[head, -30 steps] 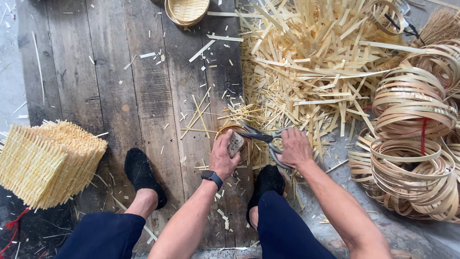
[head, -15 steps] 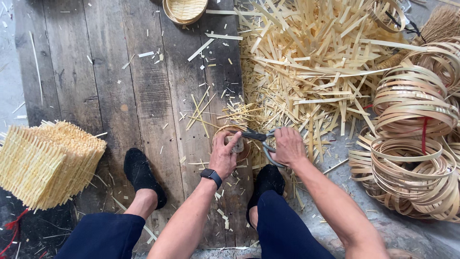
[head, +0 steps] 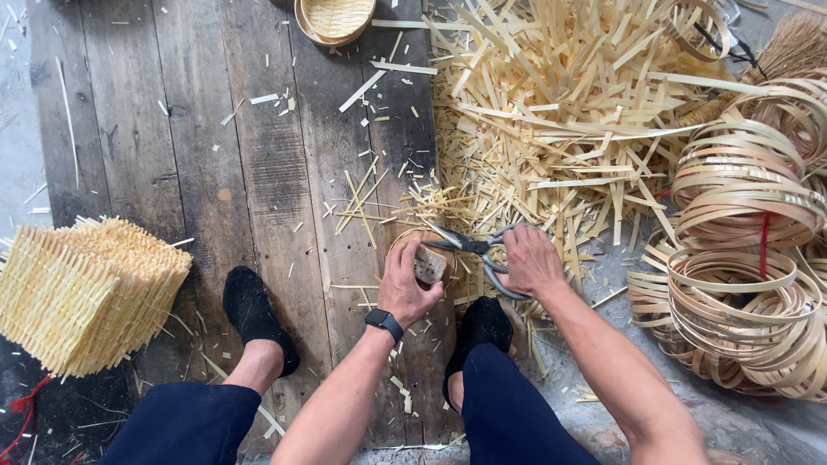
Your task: The person weaves small bamboo bowls by placing a circular bamboo ring onto a flat woven mat, then uses shears to trim the excess mat material around the ring. The person repeats this process for multiple bowls, stacking the finished items on the wooden floor.
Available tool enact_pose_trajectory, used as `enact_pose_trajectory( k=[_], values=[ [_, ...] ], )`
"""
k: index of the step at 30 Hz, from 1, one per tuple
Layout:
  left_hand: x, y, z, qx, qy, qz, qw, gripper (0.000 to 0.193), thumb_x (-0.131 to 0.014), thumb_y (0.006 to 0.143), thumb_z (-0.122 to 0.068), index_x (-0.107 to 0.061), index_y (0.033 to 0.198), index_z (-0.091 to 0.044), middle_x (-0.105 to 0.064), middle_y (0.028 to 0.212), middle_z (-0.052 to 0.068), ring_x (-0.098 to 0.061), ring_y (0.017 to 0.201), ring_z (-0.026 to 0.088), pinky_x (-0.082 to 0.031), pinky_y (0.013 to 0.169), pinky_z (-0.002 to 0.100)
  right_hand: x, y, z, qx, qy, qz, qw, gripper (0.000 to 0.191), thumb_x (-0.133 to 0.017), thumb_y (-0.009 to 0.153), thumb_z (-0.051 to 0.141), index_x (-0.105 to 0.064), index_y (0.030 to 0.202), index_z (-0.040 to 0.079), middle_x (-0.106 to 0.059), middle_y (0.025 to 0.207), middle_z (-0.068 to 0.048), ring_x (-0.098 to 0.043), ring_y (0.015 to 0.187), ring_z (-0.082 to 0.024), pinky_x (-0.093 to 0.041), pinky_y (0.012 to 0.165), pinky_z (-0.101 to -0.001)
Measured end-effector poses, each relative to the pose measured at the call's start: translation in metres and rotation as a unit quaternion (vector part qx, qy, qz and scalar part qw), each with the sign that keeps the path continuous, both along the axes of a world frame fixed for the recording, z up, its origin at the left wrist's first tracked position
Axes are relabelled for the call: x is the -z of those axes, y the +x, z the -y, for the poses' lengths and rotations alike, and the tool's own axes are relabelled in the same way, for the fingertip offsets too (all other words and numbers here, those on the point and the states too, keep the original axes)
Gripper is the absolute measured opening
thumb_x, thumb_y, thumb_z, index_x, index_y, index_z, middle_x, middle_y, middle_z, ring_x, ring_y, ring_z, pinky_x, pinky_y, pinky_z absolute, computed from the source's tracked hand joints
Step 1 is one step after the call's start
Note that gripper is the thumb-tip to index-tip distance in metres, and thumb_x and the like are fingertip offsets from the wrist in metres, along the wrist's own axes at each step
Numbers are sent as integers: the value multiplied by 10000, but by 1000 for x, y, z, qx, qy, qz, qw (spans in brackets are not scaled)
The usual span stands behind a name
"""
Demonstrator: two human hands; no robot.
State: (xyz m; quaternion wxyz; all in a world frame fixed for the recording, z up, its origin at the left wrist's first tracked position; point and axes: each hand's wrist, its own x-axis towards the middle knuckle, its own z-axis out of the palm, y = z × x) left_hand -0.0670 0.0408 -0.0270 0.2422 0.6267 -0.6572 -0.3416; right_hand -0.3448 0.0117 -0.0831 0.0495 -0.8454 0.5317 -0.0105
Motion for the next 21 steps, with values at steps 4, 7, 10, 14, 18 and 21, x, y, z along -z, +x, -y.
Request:
enact_pose_trajectory(
  k=[4, 7, 10, 14, 18, 21],
  values=[
    [-3, 4, -1, 27, -18, 27, 999, 892, -823, 638, -170, -447, 1436, -43, -465, 1439, 247, -449, 1345, 440, -425, 1114, 492, 9, 3, 5, 43, 172, -76, 981, 246, -667, 919, 298, -595, 938, 64, -614, 820, -90, -608, 730, -197, -554, 664, -356],
    [-5, 3, -4, 3, 7, 17, 1000, 922, -810, 625, -140, -443, 1470, -131, -398, 1433, 272, -450, 1311, 456, -444, 1084, 487, 9, -9, 6, 56, 215, -77, 972, 195, -632, 974, 266, -609, 971, 73, -618, 848, -79, -624, 747, -184, -575, 656, -344],
    [-4, 2, -5, -10, 8, 2, 1000, 977, -874, 600, -162, -445, 1478, -183, -399, 1363, 253, -447, 1280, 459, -432, 1068, 505, -1, -15, 3, 61, 165, -33, 984, 356, -698, 898, 375, -609, 956, 35, -617, 850, -123, -625, 748, -219, -565, 678, -381],
    [-2, 4, -3, 58, 1, -10, 998, 890, -737, 617, -11, -519, 1457, -210, -456, 1422, 183, -470, 1332, 424, -457, 1117, 471, -8, -3, -3, 34, 98, -14, 995, 530, -744, 760, 492, -612, 921, 5, -613, 806, -165, -613, 743, -273, -550, 669, -422],
    [-8, 8, 4, 105, 13, -5, 994, 906, -740, 588, 11, -519, 1438, -209, -442, 1443, 176, -431, 1361, 434, -419, 1141, 472, 8, -2, -3, 36, 122, -66, 990, 163, -638, 883, 229, -610, 920, 73, -628, 839, -97, -624, 773, -208, -546, 704, -389],
    [-15, 13, 9, 137, 33, 13, 990, 914, -734, 598, -8, -503, 1463, -192, -426, 1473, 182, -404, 1388, 438, -396, 1159, 467, 25, -14, -3, 43, 189, -92, 977, 142, -580, 951, 219, -606, 951, 80, -651, 847, -105, -635, 738, -189, -539, 584, -348]
  ],
)
